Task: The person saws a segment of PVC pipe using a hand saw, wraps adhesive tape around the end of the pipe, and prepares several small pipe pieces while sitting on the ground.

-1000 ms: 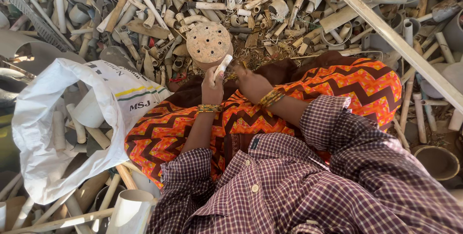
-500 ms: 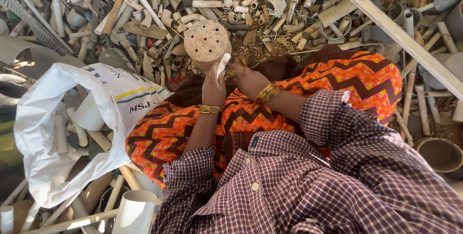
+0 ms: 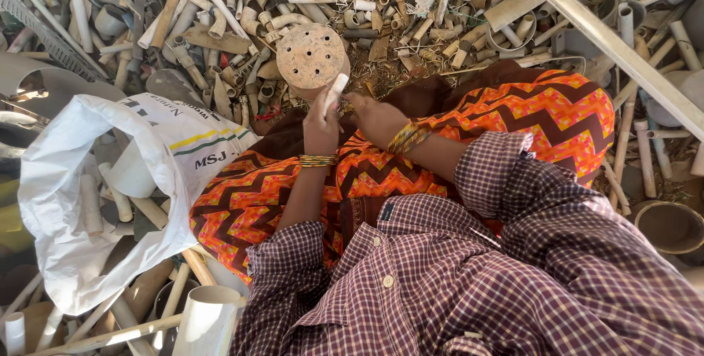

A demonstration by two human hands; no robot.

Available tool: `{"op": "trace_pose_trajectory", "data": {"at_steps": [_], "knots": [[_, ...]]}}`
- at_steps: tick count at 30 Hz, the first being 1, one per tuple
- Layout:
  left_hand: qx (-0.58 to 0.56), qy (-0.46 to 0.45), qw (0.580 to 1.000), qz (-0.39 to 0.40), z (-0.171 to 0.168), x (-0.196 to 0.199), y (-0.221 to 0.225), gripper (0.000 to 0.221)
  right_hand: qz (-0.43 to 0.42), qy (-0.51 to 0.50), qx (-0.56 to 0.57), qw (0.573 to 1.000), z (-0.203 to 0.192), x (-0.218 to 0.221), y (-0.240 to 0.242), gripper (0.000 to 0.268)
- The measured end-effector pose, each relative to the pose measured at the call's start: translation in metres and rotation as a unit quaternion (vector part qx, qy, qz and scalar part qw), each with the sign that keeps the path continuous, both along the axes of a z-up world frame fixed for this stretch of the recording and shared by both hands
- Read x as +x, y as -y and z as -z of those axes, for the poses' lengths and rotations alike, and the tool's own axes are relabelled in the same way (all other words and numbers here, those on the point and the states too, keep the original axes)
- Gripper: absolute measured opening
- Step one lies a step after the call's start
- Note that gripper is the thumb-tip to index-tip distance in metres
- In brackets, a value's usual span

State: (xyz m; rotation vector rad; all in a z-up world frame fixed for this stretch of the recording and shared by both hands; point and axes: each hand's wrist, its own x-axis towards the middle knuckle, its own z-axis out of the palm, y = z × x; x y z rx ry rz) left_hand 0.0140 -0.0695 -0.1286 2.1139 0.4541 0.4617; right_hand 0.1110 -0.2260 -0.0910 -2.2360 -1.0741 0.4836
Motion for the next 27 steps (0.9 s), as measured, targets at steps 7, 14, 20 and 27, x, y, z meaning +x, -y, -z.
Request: {"op": "trace_pose_trajectory", "data": {"at_steps": [7,14,20,27], "knots": [[-0.331,-0.015,0.943,-0.028,-0.01,0.0,-0.001,0.045,0.059,-0.079,-0.051,0.994,0.008,0.006,0.002,0.045],[-0.407,0.003,0.912,-0.044,0.008,0.006,-0.009,0.046,-0.029,0.043,0.104,0.993,0.006,-0.003,0.005,0.051],[-0.445,0.003,0.895,-0.03,0.028,0.003,-0.017,0.048,0.006,-0.034,-0.029,0.999,0.009,0.0,-0.001,0.051],[-0.427,-0.031,0.903,-0.022,0.015,0.003,-0.012,0.048,0.033,-0.052,-0.057,0.996,-0.006,0.0,-0.001,0.046]]}}
